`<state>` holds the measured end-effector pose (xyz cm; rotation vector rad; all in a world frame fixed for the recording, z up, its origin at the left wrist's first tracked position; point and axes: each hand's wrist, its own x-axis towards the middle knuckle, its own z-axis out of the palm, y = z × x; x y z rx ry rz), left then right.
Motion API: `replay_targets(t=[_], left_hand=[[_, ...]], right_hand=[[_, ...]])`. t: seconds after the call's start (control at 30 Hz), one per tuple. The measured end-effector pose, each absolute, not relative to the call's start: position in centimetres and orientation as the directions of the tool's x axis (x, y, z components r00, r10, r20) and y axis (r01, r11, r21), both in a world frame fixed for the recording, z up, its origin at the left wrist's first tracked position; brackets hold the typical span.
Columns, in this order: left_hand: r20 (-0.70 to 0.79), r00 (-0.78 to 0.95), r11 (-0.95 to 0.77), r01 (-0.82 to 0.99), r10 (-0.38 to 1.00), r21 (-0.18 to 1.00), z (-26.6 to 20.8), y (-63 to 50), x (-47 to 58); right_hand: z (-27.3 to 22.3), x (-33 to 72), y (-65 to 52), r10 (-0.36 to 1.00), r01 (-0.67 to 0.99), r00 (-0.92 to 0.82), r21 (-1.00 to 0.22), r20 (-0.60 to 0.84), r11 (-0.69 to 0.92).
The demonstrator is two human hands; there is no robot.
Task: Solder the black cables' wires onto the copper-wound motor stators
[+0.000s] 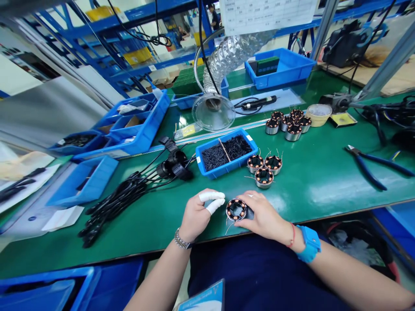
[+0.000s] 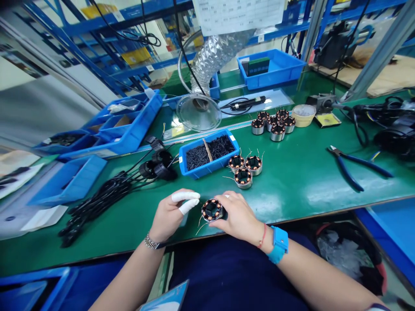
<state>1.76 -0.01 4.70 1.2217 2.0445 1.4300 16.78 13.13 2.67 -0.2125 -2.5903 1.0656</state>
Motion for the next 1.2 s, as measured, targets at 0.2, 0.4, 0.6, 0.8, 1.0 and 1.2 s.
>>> replay_targets(t=[0.2, 0.4, 0.6, 0.8, 1.0, 1.2], left_hand=[[0.204, -0.533, 0.048, 0.42, 0.822, 0.906, 4.8, 0.2, 1.3], [0.226, -0.436, 0.08, 0.58, 0.871, 0.811, 6.4, -0.5, 1.1], [0.249, -0.254, 0.08, 0.833, 0.935, 0.548, 7.0, -2.8, 2.0], [0.194, -0.164, 0.014, 0.798, 0.967, 0.602, 5.6, -1.9, 2.7], [0.101, -0.326, 0.172, 0.707, 0.94, 0.686, 5.9, -1.9, 2.4], [0.134, -0.518, 0.243, 0.595, 0.845, 0.766, 5.9, -2.6, 2.7]], right_hand=[[2.7, 16.8, 13.1, 0.259, 0.007, -0.932, -0.705, 0.252, 0.709], [2.6, 16.9, 13.0, 0.283, 0.027, -0.926, -0.706, 0.248, 0.708], [2.4, 16.9, 13.0, 0.288, 0.018, -0.923, -0.716, 0.257, 0.698], [2.5, 16.9, 13.0, 0.283, 0.019, -0.924, -0.71, 0.256, 0.704], [2.4, 17.0, 12.7, 0.294, 0.046, -0.925, -0.699, 0.24, 0.714], [2.2, 16.8, 11.9, 0.334, 0.08, -0.905, -0.667, 0.262, 0.74]])
